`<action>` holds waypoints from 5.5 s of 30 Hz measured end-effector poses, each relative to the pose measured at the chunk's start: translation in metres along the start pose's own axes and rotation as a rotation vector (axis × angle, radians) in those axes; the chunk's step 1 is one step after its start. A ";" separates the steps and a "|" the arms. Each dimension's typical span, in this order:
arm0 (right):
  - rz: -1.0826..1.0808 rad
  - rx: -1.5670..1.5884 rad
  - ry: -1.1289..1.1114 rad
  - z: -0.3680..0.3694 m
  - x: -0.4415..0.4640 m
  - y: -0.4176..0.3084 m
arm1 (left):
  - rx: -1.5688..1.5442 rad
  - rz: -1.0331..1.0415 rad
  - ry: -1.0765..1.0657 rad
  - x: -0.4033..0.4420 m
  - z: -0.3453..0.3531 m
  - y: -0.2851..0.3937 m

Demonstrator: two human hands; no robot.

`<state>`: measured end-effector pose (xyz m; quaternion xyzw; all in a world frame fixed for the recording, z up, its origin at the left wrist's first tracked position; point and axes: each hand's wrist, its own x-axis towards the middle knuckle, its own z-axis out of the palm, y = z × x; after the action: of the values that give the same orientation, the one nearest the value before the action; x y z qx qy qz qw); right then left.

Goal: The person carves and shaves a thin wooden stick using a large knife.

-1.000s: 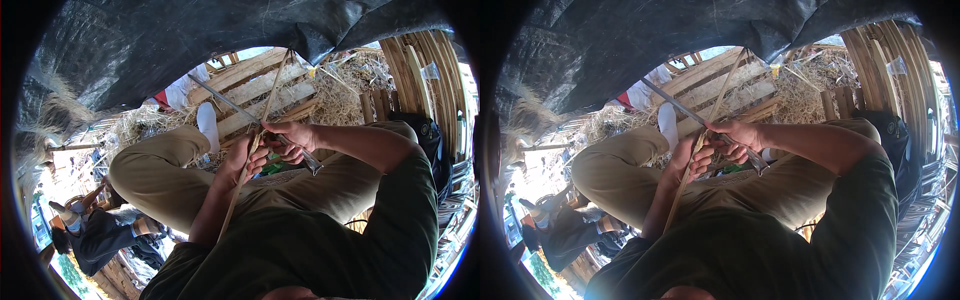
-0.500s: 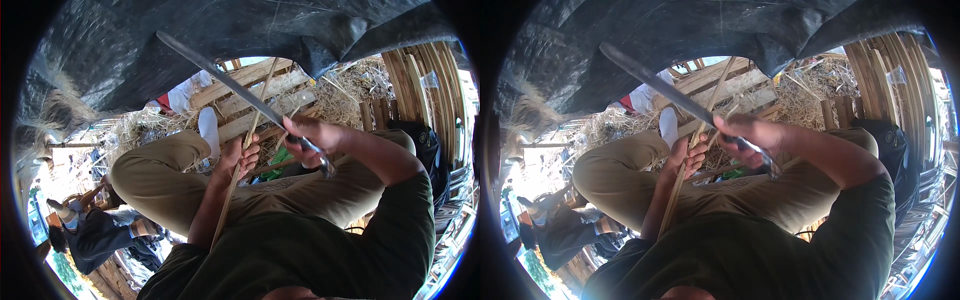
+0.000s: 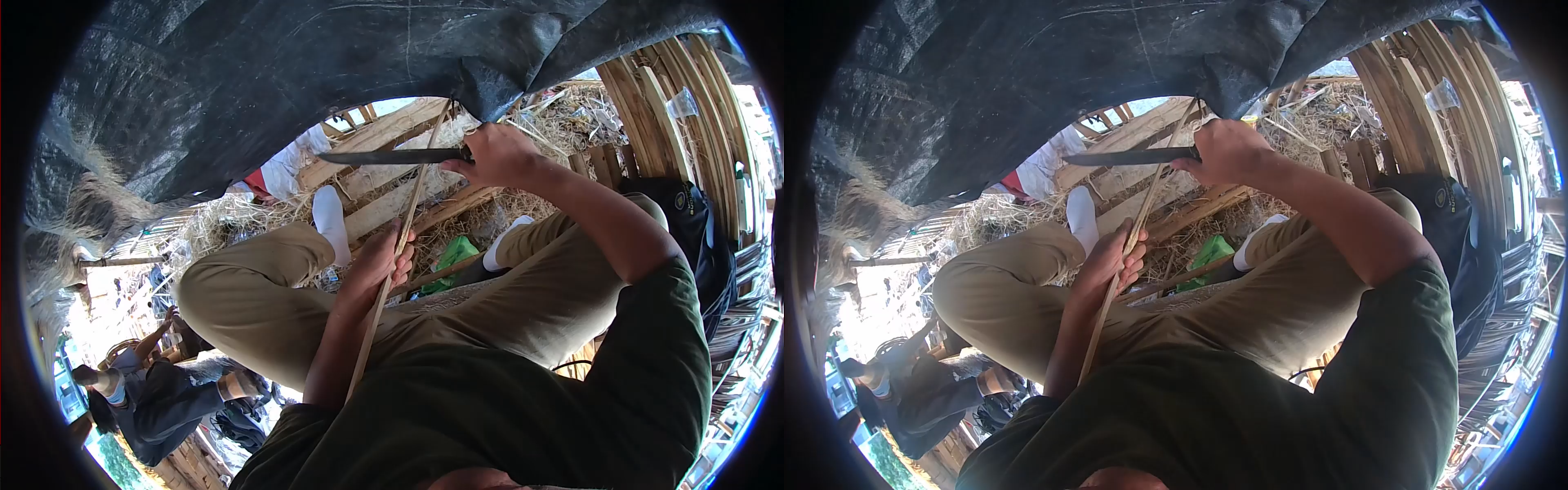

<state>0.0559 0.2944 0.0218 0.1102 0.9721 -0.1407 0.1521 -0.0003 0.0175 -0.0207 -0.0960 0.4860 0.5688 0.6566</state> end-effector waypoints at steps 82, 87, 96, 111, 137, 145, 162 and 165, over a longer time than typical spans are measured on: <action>0.101 0.258 -0.346 0.038 0.037 -0.040 | -0.011 -0.072 0.082 -0.032 -0.001 0.013; 0.304 0.355 -0.272 0.036 0.058 0.015 | -0.034 -0.056 0.074 -0.033 -0.001 0.012; 0.146 0.352 -0.154 0.042 0.053 0.001 | -0.073 -0.049 0.127 -0.042 0.003 0.021; 0.177 0.469 -0.198 0.047 0.040 -0.016 | -0.089 -0.023 0.132 -0.044 0.006 0.023; -0.152 0.568 -0.074 0.058 -0.023 -0.078 | -0.069 -0.007 0.108 -0.041 0.011 0.011; -0.011 0.423 0.129 0.066 -0.010 -0.053 | -0.070 0.006 0.131 -0.040 0.013 0.015; 0.304 0.972 -0.667 0.021 -0.034 -0.099 | 0.018 0.020 0.131 -0.041 0.018 0.003; 0.329 1.113 -0.741 0.026 -0.036 -0.098 | 0.029 0.035 0.108 -0.039 0.016 0.000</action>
<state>0.0713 0.1887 0.0332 0.2625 0.6096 -0.6226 0.4146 0.0130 0.0026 0.0167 -0.1086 0.5304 0.5670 0.6207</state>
